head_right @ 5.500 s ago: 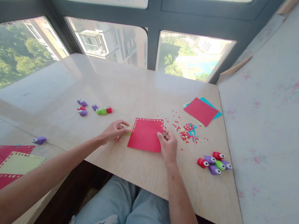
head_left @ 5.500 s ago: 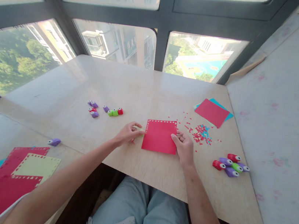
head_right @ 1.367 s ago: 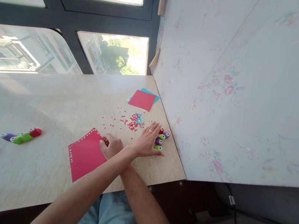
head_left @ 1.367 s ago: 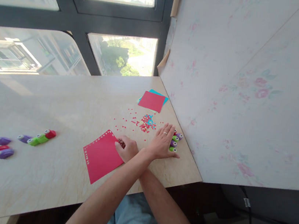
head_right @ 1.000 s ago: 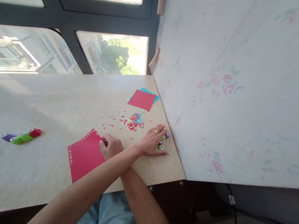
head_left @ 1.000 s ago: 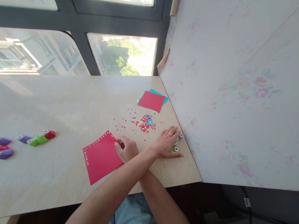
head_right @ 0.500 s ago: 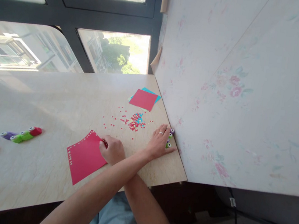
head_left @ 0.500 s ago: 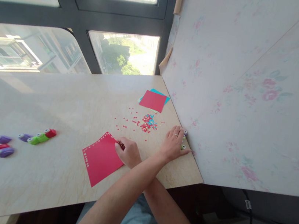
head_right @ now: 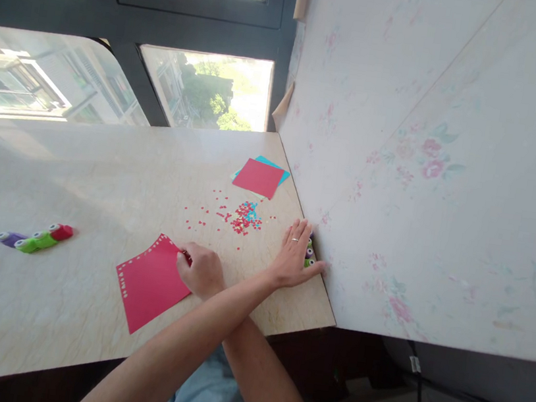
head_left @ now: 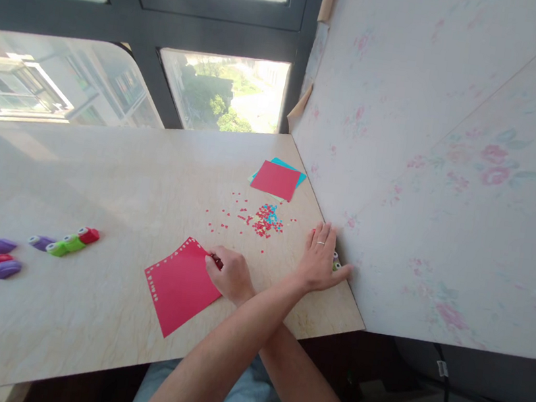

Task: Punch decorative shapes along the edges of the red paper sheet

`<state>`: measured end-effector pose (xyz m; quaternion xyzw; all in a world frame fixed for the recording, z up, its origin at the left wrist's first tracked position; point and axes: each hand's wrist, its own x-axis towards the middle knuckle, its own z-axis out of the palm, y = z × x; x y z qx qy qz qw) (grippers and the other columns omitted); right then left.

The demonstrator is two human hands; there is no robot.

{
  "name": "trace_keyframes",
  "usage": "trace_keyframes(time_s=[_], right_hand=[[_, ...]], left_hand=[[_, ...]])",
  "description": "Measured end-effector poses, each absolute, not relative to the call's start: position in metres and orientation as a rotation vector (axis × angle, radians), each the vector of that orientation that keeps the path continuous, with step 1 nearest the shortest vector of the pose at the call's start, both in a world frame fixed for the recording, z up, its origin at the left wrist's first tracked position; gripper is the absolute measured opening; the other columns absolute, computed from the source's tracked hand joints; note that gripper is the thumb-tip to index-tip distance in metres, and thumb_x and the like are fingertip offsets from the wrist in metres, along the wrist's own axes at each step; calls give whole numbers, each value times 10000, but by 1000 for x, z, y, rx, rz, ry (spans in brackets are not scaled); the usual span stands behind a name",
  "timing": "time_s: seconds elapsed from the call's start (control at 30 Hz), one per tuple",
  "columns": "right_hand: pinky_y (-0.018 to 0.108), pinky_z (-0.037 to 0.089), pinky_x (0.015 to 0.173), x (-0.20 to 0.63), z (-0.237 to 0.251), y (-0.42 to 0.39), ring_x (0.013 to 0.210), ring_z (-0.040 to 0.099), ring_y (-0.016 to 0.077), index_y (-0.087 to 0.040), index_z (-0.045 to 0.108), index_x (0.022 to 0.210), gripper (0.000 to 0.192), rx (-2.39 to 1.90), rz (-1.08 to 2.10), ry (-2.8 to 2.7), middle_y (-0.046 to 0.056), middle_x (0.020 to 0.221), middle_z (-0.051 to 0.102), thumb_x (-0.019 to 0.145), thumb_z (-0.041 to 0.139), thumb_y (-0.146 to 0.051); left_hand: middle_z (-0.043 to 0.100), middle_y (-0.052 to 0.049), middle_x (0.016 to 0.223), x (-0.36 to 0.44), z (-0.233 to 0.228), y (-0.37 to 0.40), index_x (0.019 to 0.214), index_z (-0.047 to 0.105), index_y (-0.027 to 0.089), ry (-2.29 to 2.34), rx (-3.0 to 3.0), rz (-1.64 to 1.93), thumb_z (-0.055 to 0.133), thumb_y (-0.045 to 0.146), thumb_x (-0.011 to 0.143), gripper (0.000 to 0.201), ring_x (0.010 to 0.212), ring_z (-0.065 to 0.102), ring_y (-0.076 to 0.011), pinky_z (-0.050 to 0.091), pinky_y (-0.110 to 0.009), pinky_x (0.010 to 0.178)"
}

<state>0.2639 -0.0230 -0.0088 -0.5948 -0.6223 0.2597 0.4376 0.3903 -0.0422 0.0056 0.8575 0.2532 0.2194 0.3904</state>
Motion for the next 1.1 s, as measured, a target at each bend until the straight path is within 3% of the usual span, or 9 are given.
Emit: trace_keyframes(time_s=[0.13, 0.33, 0.63, 0.9, 1.1], right_hand=[[229, 483, 706, 264, -8, -25, 755, 687, 167, -199, 692, 916, 157, -1464, 603, -1585, 33, 836, 732, 873, 541, -190], [234, 478, 695, 264, -7, -25, 747, 683, 171, -191, 700, 925, 161, -1439, 579, -1583, 31, 842, 733, 869, 550, -184], [217, 478, 715, 264, -6, -25, 772, 686, 156, -203, 700, 957, 175, -1451, 571, -1584, 17, 876, 740, 876, 546, -181], [215, 465, 688, 264, -3, -25, 743, 679, 162, -197, 701, 886, 158, -1492, 545, -1632, 24, 824, 731, 876, 544, -179], [221, 480, 734, 263, -3, -27, 812, 694, 174, -209, 702, 934, 166, -1490, 533, -1657, 30, 895, 744, 869, 554, -171]], left_hand=[[112, -157, 1616, 394, 5, -48, 1527, 171, 112, 785, 1830, 716, 375, 444, 957, 691, 1501, 18, -240, 79, -459, 1233], [213, -127, 1598, 412, 1, -64, 1490, 248, 162, 958, 1531, 859, 328, 393, 992, 555, 1490, 156, -216, 162, -469, 1233], [304, -119, 1563, 431, 1, -78, 1429, 340, 181, 1038, 1428, 1026, 308, 372, 995, 475, 1483, 187, -213, 162, -495, 1229], [533, -120, 1384, 418, 6, -59, 1291, 491, 186, 1142, 1202, 1109, 264, 419, 997, 438, 1341, 451, -199, 335, -421, 1158], [521, -122, 1410, 400, 12, -34, 1327, 480, 120, 1214, 1234, 925, 110, 345, 1017, 533, 1344, 449, -175, 340, -385, 1152]])
